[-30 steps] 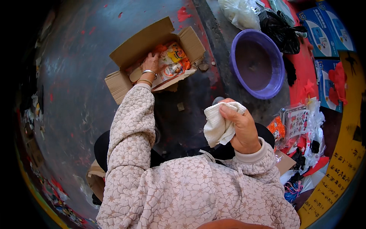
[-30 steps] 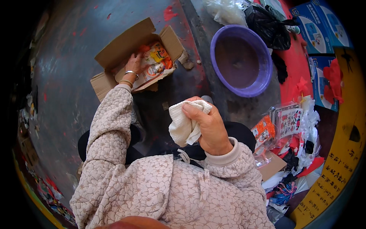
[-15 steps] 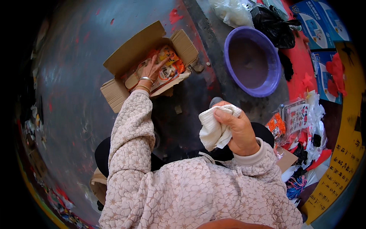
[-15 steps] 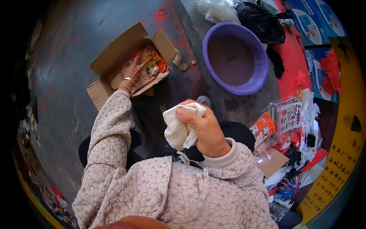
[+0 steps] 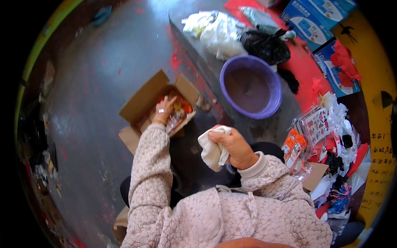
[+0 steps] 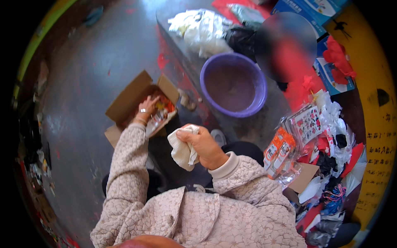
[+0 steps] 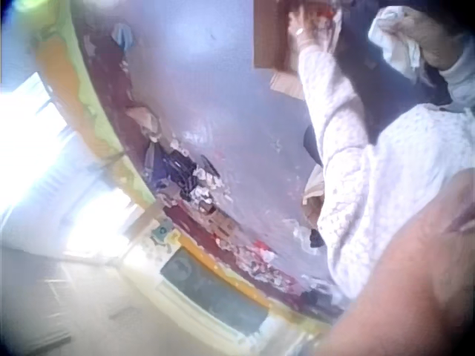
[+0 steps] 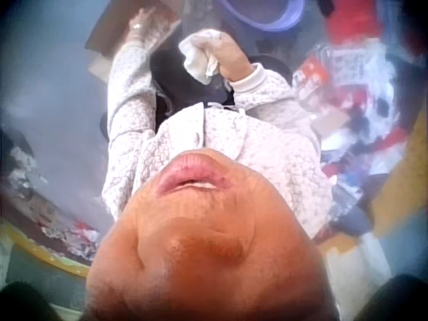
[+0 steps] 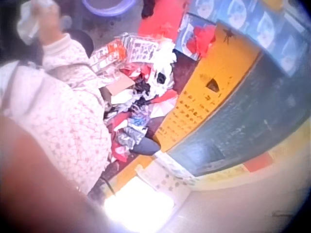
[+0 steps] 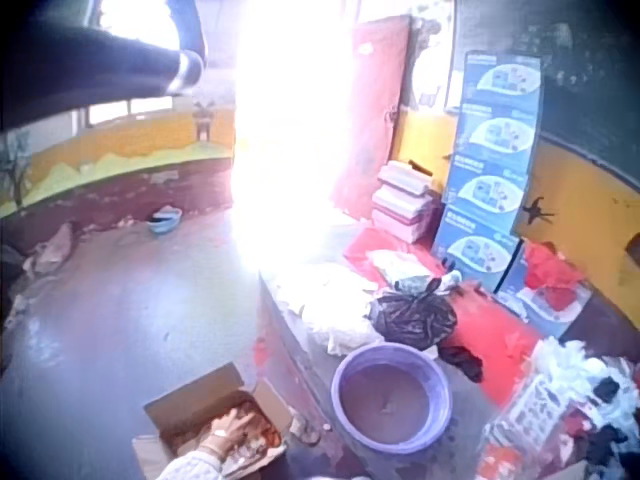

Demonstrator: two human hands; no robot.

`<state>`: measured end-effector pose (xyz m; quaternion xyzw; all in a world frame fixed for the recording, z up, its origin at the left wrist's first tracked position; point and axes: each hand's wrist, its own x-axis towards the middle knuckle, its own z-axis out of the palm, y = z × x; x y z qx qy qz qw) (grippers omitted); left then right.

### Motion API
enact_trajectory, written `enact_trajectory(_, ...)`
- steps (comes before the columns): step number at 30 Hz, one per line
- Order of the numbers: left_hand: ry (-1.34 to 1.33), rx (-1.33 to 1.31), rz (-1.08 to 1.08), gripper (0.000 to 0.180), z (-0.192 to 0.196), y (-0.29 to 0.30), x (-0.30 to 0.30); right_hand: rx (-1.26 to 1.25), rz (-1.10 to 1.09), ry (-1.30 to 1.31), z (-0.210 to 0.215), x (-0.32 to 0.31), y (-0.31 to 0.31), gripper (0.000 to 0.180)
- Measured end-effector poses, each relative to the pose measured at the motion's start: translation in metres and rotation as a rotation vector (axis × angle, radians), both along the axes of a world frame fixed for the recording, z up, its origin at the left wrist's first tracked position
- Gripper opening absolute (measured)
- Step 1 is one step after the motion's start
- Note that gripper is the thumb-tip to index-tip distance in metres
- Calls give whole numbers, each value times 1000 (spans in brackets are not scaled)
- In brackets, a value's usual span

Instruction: The person sits on the floor and repeatedly wipes the surface of small packaged items with a white cloth. They pick up each package, wipe it thoroughly, and place it into a cardboard box. The process is repeated for multiple packages.

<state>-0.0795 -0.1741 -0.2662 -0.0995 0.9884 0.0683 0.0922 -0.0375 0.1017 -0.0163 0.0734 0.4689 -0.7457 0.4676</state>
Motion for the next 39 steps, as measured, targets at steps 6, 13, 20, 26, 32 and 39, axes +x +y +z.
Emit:
enact_trajectory(6, -171, -16, -76, 31, 108, 8, -17, -148, -128, 49, 0, -11, -5, 14)
enact_trajectory(13, -15, 1205, 333, 53, 219, 58, 48, -385, -320, 270, -32, -27, -2, 34)
enact_trajectory(20, 114, 1719, 391, 63, 222, 116, 145, -662, -217, 227, 8, 5, 31, 45)
enact_trajectory(26, -66, 1752, 470, 62, 207, 112, 141, -1029, -278, 32, 19, -6, 48, 51)
enact_trajectory(32, 96, 1735, 638, 61, 184, 87, 134, -883, -619, 176, 13, -20, 146, 44)
enact_trajectory(39, 80, 1682, 636, 58, 184, 90, 132, -53, -866, 64, -82, 102, 311, 33)
